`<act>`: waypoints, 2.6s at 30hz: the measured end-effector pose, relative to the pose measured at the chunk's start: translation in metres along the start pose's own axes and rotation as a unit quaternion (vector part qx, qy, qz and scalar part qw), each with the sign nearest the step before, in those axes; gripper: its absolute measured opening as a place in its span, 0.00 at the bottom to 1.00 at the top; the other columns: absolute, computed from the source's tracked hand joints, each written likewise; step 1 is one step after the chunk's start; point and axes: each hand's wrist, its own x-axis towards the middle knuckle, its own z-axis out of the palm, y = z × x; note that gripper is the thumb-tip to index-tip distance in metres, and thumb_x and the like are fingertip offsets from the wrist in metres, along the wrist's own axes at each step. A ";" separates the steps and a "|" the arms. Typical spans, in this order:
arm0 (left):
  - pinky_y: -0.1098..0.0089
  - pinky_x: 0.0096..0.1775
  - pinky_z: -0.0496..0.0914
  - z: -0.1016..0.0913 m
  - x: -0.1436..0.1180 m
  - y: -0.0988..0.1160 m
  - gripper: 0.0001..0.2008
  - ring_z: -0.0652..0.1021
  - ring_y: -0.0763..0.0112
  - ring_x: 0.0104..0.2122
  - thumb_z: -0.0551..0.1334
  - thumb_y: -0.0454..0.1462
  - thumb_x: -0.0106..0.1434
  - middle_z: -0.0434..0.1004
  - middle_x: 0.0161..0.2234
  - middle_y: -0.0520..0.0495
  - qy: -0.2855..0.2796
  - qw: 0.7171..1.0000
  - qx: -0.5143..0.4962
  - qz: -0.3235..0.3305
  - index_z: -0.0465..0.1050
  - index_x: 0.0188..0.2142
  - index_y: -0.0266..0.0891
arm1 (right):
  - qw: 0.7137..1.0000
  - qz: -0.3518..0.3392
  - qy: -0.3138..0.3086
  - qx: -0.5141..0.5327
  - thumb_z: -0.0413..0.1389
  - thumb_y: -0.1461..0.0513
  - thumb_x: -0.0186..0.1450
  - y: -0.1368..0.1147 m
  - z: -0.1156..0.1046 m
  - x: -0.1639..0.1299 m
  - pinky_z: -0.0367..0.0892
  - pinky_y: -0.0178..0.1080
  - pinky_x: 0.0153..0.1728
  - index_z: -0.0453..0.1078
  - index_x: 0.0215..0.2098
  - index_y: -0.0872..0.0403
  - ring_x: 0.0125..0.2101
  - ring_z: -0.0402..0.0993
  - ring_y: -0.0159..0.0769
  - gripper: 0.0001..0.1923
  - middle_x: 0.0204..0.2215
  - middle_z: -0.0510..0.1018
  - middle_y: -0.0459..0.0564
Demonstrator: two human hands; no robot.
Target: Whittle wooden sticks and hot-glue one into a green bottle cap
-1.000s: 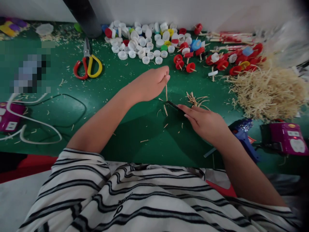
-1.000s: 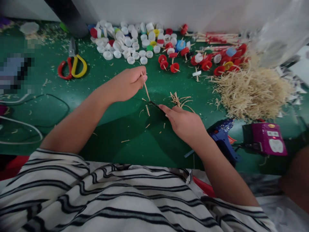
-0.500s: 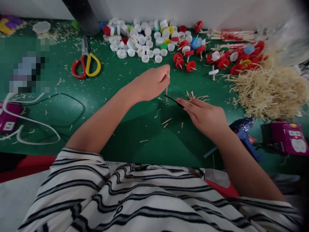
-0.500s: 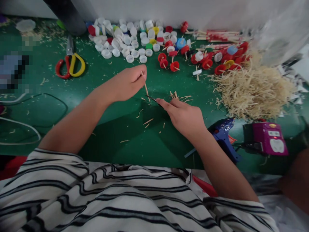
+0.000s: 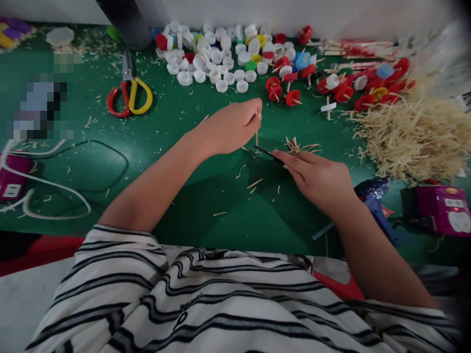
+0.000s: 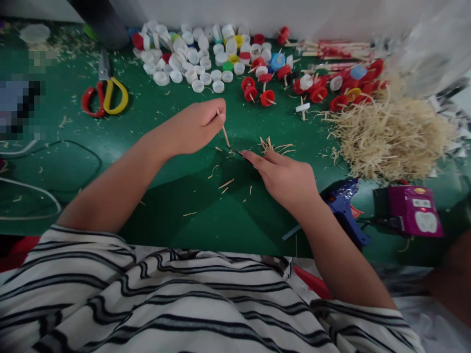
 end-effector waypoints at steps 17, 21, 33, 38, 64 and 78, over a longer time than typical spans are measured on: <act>0.62 0.39 0.65 0.009 0.003 0.019 0.10 0.78 0.58 0.36 0.51 0.42 0.78 0.72 0.30 0.46 -0.023 1.000 0.017 -0.008 0.69 0.43 0.43 | 1.000 0.008 0.004 -0.015 0.46 0.60 0.80 0.005 -0.005 0.000 0.54 0.40 0.27 0.72 0.70 0.37 0.46 0.80 0.38 0.26 0.46 0.87 0.49; 0.62 0.40 0.66 0.011 0.003 0.019 0.10 0.79 0.58 0.37 0.52 0.43 0.79 0.72 0.30 0.46 -0.015 1.000 0.012 -0.009 0.68 0.43 0.43 | 1.000 0.007 -0.018 -0.002 0.47 0.59 0.80 0.005 -0.004 0.000 0.57 0.39 0.27 0.70 0.72 0.36 0.47 0.81 0.39 0.26 0.56 0.85 0.47; 0.61 0.39 0.66 0.014 0.012 0.011 0.12 0.77 0.59 0.34 0.51 0.41 0.79 0.69 0.30 0.47 0.000 1.000 -0.001 -0.029 0.63 0.37 0.43 | 1.000 -0.001 -0.018 -0.017 0.46 0.61 0.80 0.006 -0.004 0.001 0.56 0.39 0.26 0.70 0.72 0.39 0.48 0.82 0.41 0.27 0.51 0.86 0.50; 0.61 0.40 0.66 0.014 0.010 0.010 0.12 0.78 0.58 0.36 0.51 0.41 0.78 0.70 0.30 0.46 0.008 1.000 0.004 -0.025 0.64 0.36 0.44 | 0.999 0.001 -0.037 0.040 0.47 0.58 0.80 0.008 -0.004 0.000 0.65 0.38 0.30 0.69 0.73 0.41 0.48 0.83 0.42 0.26 0.57 0.85 0.50; 0.61 0.32 0.52 0.021 0.013 0.014 0.20 0.60 0.70 0.23 0.51 0.38 0.78 0.59 0.23 0.51 0.033 0.999 -0.019 -0.039 0.53 0.27 0.44 | 1.000 0.022 -0.004 0.002 0.47 0.58 0.81 0.008 -0.003 0.000 0.60 0.39 0.27 0.71 0.71 0.37 0.46 0.83 0.41 0.24 0.51 0.86 0.47; 0.62 0.32 0.52 0.013 0.015 -0.008 0.20 0.59 0.72 0.21 0.57 0.39 0.75 0.57 0.20 0.52 0.004 0.995 -0.083 -0.052 0.58 0.24 0.42 | 0.994 0.057 -0.079 0.056 0.46 0.58 0.80 0.003 -0.016 -0.004 0.75 0.43 0.35 0.69 0.73 0.38 0.51 0.85 0.47 0.26 0.61 0.83 0.48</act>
